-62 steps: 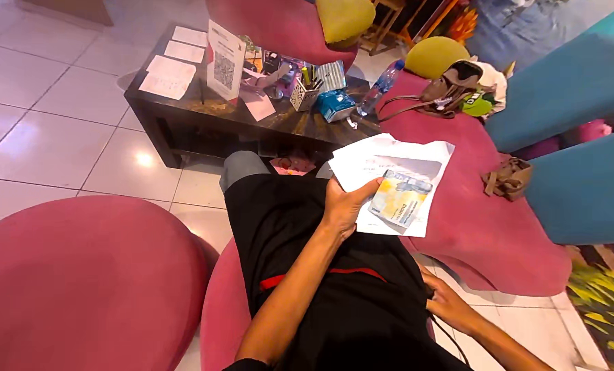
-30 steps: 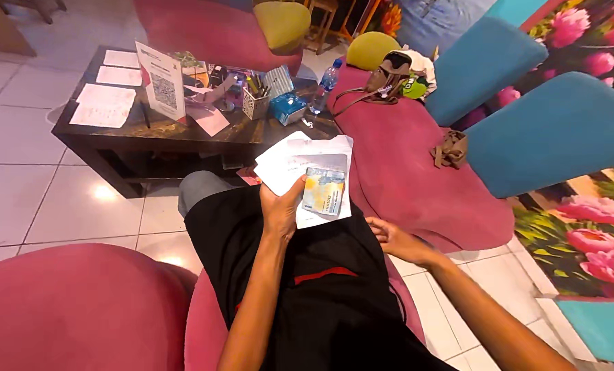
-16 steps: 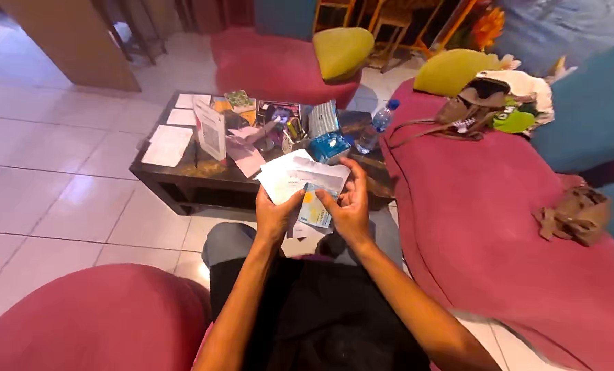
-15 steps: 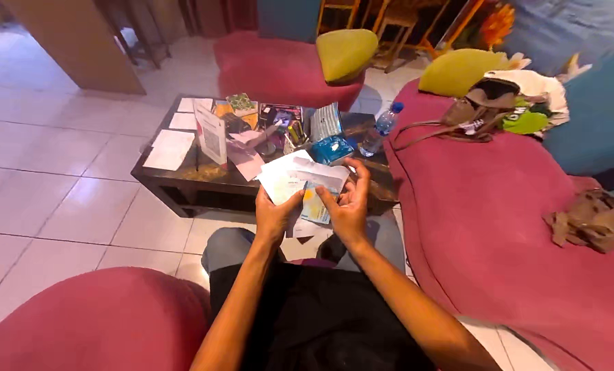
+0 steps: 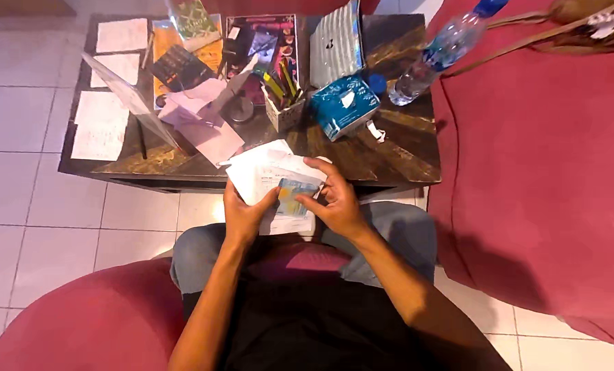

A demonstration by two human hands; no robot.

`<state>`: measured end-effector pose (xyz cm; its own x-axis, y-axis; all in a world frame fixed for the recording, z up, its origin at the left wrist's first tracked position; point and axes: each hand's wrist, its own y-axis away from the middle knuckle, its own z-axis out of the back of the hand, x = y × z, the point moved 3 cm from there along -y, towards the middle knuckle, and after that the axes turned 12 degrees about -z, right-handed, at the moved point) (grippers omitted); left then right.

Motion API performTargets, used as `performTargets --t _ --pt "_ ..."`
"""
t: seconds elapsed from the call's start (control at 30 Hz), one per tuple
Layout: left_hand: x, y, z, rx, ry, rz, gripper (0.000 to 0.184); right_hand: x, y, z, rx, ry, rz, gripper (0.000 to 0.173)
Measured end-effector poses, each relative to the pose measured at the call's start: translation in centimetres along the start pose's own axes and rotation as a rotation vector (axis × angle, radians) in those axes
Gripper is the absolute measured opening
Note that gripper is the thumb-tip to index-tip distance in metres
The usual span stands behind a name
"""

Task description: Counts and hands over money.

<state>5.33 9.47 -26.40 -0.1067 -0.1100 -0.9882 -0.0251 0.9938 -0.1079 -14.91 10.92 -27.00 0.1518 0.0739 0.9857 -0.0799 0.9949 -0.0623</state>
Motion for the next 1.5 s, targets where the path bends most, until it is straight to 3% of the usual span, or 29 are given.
performTargets --t 0.07,0.13,0.33,0.47,0.63,0.77,0.83,0.9,1.0,1.17,1.23,1.33,1.37,1.5 --pt "0.2 -0.4 -0.1 0.029 0.019 -0.046 0.074 -0.3 -0.8 0.3 -0.069 -0.021 -0.089 0.035" --pt "0.3 -0.7 -0.1 0.090 0.077 -0.063 0.090 -0.9 -1.1 0.8 -0.109 -0.037 -0.190 0.018" --pt "0.4 -0.5 0.0 0.123 0.157 -0.088 0.090 -2.0 -0.4 0.9 -0.140 -0.154 -0.398 0.045" --pt "0.2 -0.7 0.6 0.091 0.124 -0.144 0.100 -1.3 -0.8 1.6 -0.118 -0.355 -0.467 0.039" --pt "0.5 -1.6 1.3 0.036 0.056 -0.295 0.105 -1.3 -1.0 0.9 0.023 -0.238 -0.282 0.022" --pt "-0.1 -1.4 1.7 0.056 0.050 -0.311 0.102 -1.0 -1.0 -0.4 0.052 -0.151 -0.135 0.035" --pt "-0.2 -1.7 1.8 0.038 0.090 -0.323 0.102 -0.8 -1.1 -0.4 0.037 -0.135 -0.159 0.045" --pt "-0.1 -2.0 2.0 0.019 0.123 -0.322 0.102 -0.9 -1.2 -0.3 0.004 -0.106 -0.175 0.039" --pt "0.0 -2.0 2.4 0.012 0.162 -0.290 0.097 -1.2 -1.1 -0.2 -0.019 0.010 -0.034 0.026" --pt "-0.2 -1.4 2.8 0.016 0.191 -0.225 0.091 -1.1 -0.8 -0.4 -0.144 0.172 0.143 0.022" --pt "-0.4 -1.1 2.8 0.031 0.190 -0.225 0.093 -1.1 -0.8 -0.6 -0.141 0.145 0.153 0.026" --pt "-0.9 -0.8 2.5 0.071 0.176 -0.241 0.099 -1.1 -0.9 -0.9 -0.051 0.138 0.089 0.051" --pt "-1.0 -0.6 2.3 0.094 0.168 -0.251 0.101 -1.2 -0.8 -1.1 -0.055 0.169 0.058 0.051" --pt "-0.9 -0.7 1.7 0.155 0.123 -0.247 0.094 -1.4 -0.9 -1.8 -0.105 0.219 0.040 0.018"
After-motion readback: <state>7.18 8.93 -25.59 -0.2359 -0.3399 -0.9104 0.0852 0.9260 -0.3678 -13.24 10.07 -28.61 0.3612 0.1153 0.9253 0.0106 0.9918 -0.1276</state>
